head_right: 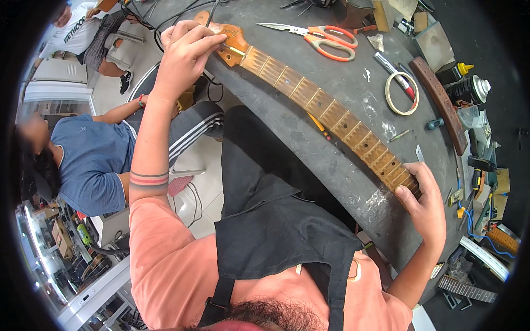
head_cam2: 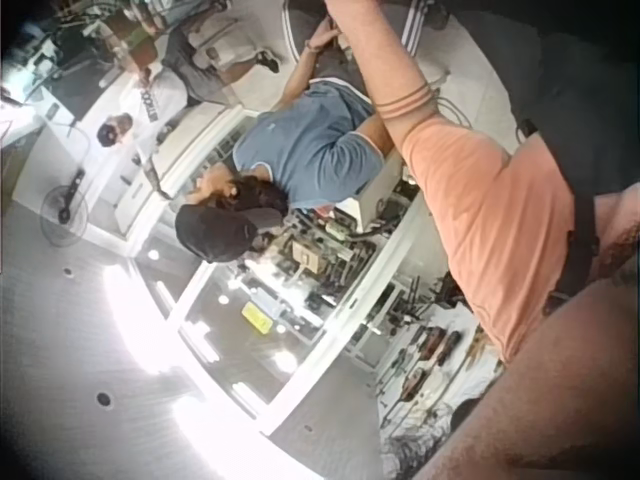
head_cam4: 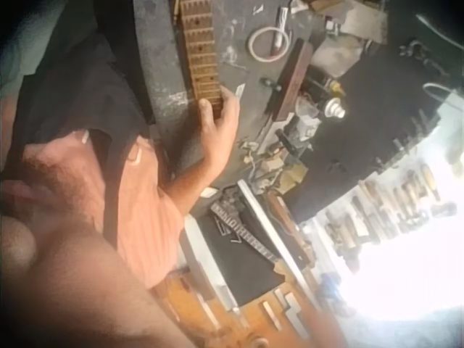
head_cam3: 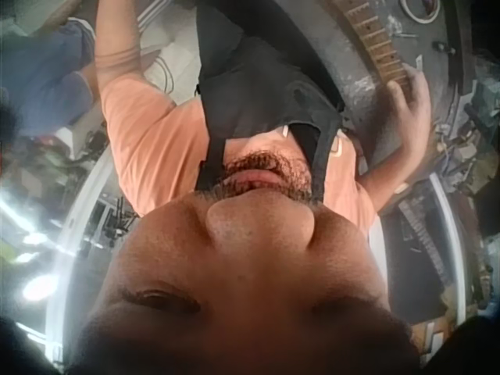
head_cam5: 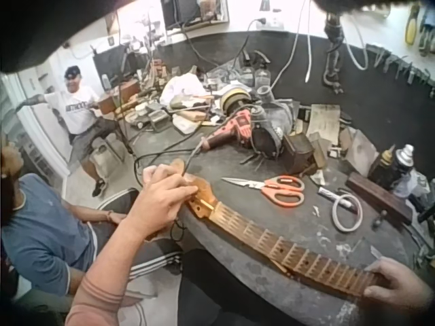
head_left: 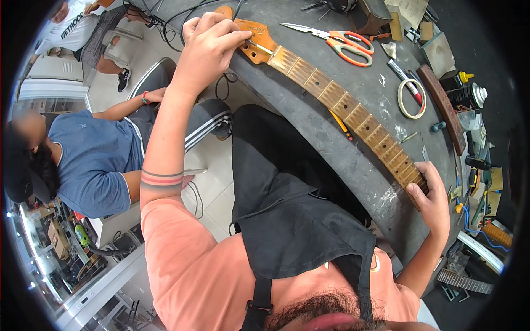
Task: The person marks a wooden guitar neck using a pencil and a metal ruler to draw straight lines along the fretboard. They repeatedly align the ruler, draw lines, and reposition the neck to ensure accuracy on different sections of the wood.
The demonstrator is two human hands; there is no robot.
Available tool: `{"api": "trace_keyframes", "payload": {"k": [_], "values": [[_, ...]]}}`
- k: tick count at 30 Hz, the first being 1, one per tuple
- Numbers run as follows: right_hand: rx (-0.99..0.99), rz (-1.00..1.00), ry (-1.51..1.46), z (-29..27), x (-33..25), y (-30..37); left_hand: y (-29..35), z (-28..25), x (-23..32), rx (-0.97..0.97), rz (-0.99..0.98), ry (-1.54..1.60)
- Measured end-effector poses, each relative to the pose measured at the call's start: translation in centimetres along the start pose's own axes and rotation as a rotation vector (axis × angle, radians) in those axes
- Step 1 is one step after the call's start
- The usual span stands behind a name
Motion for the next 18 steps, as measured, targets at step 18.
{"api": "trace_keyframes", "payload": {"k": [18], "values": [[0.028, -0.008, 0.043, 0.1, 0.4, 0.3, -0.3, -1.4, 6.1, 0.048, -0.023, 0.172]]}}
Point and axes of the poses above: each hand's wrist, its own y-axis away from the middle knuckle, its own z-axis out of the palm, x = y × z, the point moved 1 cm from there along -y, towards the middle knuckle, and after that the axes turned 8 degrees about -x, right-handed, at the moved point
